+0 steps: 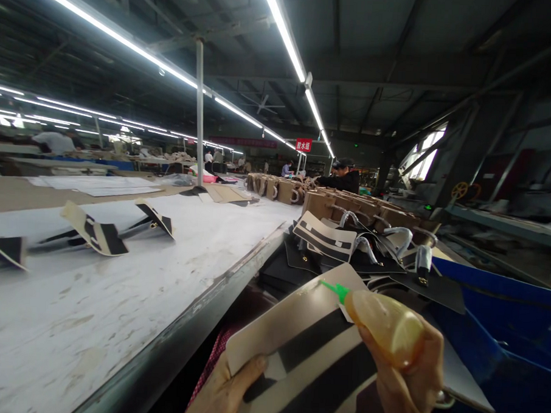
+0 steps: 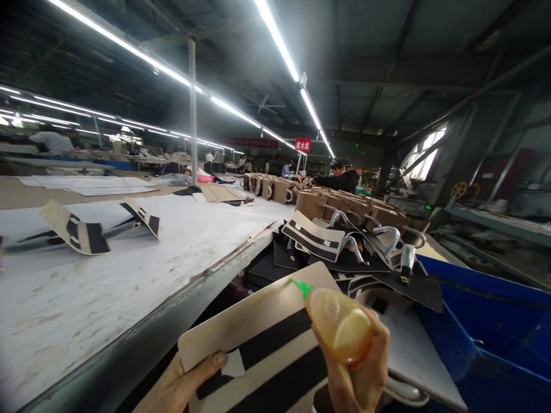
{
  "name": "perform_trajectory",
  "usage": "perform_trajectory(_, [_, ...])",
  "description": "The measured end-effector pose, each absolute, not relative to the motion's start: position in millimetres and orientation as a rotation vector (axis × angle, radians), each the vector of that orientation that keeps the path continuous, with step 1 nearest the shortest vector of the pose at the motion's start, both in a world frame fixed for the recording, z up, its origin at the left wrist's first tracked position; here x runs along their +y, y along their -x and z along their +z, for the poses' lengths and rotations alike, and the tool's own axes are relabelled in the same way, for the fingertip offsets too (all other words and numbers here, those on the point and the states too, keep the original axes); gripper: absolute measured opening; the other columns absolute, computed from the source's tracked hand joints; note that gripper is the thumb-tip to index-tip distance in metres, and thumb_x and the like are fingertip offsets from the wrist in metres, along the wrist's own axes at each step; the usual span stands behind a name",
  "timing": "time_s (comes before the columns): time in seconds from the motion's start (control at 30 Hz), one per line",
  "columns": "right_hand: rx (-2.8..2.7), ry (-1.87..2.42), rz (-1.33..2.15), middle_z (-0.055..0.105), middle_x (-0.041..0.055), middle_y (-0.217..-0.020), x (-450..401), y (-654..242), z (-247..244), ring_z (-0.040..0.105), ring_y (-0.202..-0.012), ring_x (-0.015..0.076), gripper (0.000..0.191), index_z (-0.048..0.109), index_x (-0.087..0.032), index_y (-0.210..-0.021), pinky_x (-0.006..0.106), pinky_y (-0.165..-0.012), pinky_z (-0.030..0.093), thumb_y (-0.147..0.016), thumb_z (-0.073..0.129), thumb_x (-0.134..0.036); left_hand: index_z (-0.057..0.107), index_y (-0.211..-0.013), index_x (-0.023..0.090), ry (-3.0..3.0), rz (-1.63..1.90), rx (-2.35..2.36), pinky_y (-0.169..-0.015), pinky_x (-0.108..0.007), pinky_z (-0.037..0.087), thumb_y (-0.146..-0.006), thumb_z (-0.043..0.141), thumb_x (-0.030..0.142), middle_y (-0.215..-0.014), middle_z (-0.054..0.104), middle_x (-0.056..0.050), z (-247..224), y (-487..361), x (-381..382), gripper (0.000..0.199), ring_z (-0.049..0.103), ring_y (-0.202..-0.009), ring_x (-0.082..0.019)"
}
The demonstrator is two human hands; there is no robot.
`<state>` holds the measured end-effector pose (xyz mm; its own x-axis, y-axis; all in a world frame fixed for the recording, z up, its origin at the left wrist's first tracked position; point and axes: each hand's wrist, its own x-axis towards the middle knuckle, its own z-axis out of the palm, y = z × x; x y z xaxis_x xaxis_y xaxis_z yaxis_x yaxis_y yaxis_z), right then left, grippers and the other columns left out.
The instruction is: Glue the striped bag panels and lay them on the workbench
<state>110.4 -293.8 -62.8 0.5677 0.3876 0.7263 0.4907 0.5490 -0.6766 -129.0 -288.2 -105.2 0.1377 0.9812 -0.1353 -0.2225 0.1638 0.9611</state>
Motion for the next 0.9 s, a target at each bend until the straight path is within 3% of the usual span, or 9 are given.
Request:
perform_trajectory(0.2, [-1.039, 0.982, -0.357, 0.055, 0.0077, -0.110, -285, -123, -56, 0.055, -0.096, 0.0209, 0.060, 0.054, -0.018, -0.118, 0.033, -0.080, 0.045, -0.067, 0.084, -0.030, 0.076, -0.100, 0.018, -1.087, 1.110, 1.135, -0.108, -0.038, 0.044, -0.072, 0.077, 0.055, -0.122, 0.068, -0.012, -108, 140, -287, 0.047, 0.056, -0.123, -0.035])
perform_trajectory(0.37, [-1.031, 1.069, -0.210, 0.055, 0.0071, -0.110, -289, -128, -60, 0.055, -0.098, 0.0232, 0.059, 0.055, -0.019, -0.115, 0.038, -0.084, 0.047, -0.068, 0.083, -0.041, 0.077, -0.093, 0.020, -1.077, 1.116, 1.153, -0.108, -0.039, 0.045, -0.069, 0.077, 0.059, -0.119, 0.069, -0.012, -112, 141, -287, 0.046, 0.056, -0.123, -0.036])
perform_trajectory(0.53, [-0.921, 1.111, -0.311, 0.054, 0.0078, -0.112, -288, -129, -56, 0.055, -0.097, 0.0231, 0.063, 0.055, -0.018, -0.114, 0.038, -0.083, 0.046, -0.063, 0.086, -0.040, 0.076, -0.104, 0.020, -1.081, 1.108, 1.143, -0.108, -0.043, 0.046, -0.071, 0.076, 0.060, -0.119, 0.070, -0.011, -109, 141, -288, 0.052, 0.056, -0.123, -0.036])
perform_trajectory(0.73, [-0.959, 1.095, -0.173, 0.056, 0.0081, -0.113, -286, -132, -55, 0.056, -0.100, 0.0260, 0.066, 0.055, -0.019, -0.116, 0.043, -0.087, 0.045, -0.062, 0.086, -0.042, 0.080, -0.088, 0.021, -1.125, 1.122, 1.116, -0.111, -0.041, 0.043, -0.066, 0.079, 0.059, -0.119, 0.070, -0.011, -114, 147, -285, 0.044, 0.053, -0.127, -0.038])
perform_trajectory(0.9, [-0.877, 1.088, -0.236, 0.054, 0.0089, -0.116, -291, -131, -50, 0.054, -0.102, 0.0262, 0.069, 0.054, -0.018, -0.115, 0.044, -0.090, 0.044, -0.060, 0.087, -0.042, 0.078, -0.099, 0.021, -1.109, 1.133, 1.174, -0.106, -0.041, 0.048, -0.071, 0.078, 0.055, -0.117, 0.071, -0.010, -115, 148, -286, 0.045, 0.059, -0.119, -0.035])
